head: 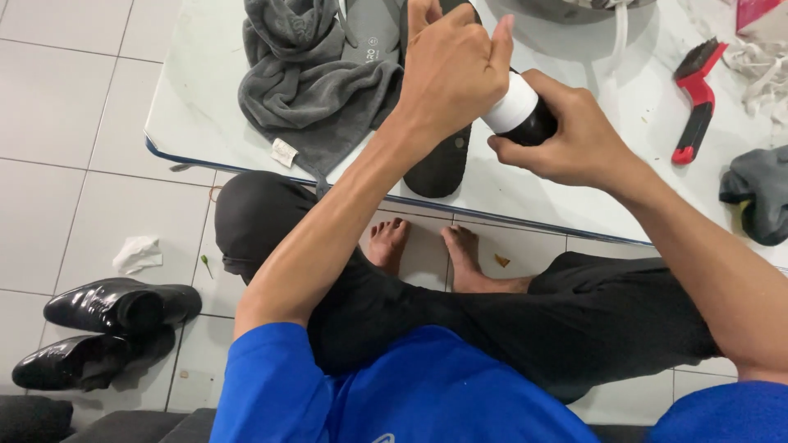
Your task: Cleaning the sole of a flip-flop using foam cleaner and a brush
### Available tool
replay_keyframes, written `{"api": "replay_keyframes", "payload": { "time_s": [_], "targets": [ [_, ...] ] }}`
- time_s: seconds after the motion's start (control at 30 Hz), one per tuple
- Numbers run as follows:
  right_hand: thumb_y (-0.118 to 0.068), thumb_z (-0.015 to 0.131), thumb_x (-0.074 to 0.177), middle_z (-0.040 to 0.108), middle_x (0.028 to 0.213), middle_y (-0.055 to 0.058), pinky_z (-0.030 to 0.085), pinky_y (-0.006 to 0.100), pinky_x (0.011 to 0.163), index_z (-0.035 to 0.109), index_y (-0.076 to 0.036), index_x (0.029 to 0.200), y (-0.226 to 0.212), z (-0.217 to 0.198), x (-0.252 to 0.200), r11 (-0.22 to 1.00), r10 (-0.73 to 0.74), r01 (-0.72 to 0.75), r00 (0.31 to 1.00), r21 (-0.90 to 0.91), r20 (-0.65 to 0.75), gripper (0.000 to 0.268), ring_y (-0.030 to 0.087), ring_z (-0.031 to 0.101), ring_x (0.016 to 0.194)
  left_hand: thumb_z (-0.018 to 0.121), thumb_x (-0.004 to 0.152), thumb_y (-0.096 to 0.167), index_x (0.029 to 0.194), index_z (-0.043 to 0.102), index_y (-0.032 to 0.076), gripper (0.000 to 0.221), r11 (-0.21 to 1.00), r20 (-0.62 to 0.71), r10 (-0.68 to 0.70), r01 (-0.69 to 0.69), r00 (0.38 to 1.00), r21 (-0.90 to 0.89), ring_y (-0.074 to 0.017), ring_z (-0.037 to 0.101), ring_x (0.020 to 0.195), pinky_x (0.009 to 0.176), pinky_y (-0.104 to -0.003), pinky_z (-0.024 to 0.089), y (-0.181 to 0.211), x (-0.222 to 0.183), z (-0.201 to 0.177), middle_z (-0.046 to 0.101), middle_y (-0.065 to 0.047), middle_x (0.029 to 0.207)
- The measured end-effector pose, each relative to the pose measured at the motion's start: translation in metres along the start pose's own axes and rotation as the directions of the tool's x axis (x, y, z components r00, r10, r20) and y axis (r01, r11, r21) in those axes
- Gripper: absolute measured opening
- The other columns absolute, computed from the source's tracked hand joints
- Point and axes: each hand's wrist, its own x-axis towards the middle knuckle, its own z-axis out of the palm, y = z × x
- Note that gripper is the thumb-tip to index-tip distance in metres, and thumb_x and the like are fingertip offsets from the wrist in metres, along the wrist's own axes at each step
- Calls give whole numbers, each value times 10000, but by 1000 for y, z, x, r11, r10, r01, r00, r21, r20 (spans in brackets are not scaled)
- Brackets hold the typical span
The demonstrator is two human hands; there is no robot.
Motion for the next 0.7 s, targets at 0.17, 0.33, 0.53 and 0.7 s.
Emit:
{"api": "replay_keyframes", "payload": {
  "time_s": [0.17, 0.33, 0.53, 0.7],
  "targets": [
    [-55, 817, 801, 719, 941, 265, 543, 379, 543, 532, 112, 1235, 13, 14, -3, 941, -165, 129, 982, -313, -90, 545, 340, 706, 688, 526, 911, 212, 550, 682, 3, 446, 997, 1, -73, 73, 997, 31, -269, 315, 586, 805, -407, 299, -17, -9, 12, 593, -107, 619],
    [-85, 837, 846, 719, 942, 243, 526, 389, 540, 541, 92, 1272, 10, 24, -12, 841, -215, 97, 963, -532, -164, 548, 341, 692, 669, 547, 869, 187, 519, 658, 13, 407, 995, 7, -98, 97, 995, 20, -274, 324, 548, 814, -400, 304, -13, -11, 9, 577, -112, 552],
    [-44, 789, 778, 564, 1312, 238, 573, 415, 639, 316, -7, 1449, 26, 22, -9, 931, -163, 113, 980, -348, -118, 822, 370, 734, 834, 513, 911, 359, 611, 745, 129, 443, 982, 47, -183, 180, 982, 56, -318, 508, 579, 706, -423, 403, -21, 1, -25, 667, -122, 629],
    [-43, 711, 761, 718, 972, 170, 486, 380, 562, 295, -166, 1636, 36, 16, 1, 941, -161, 156, 987, -300, 9, 976, 270, 635, 648, 547, 956, 303, 737, 661, 15, 380, 981, -33, -188, 189, 982, 43, -331, 510, 421, 425, -417, 392, -40, 18, -62, 634, -104, 575]
  ]
}}
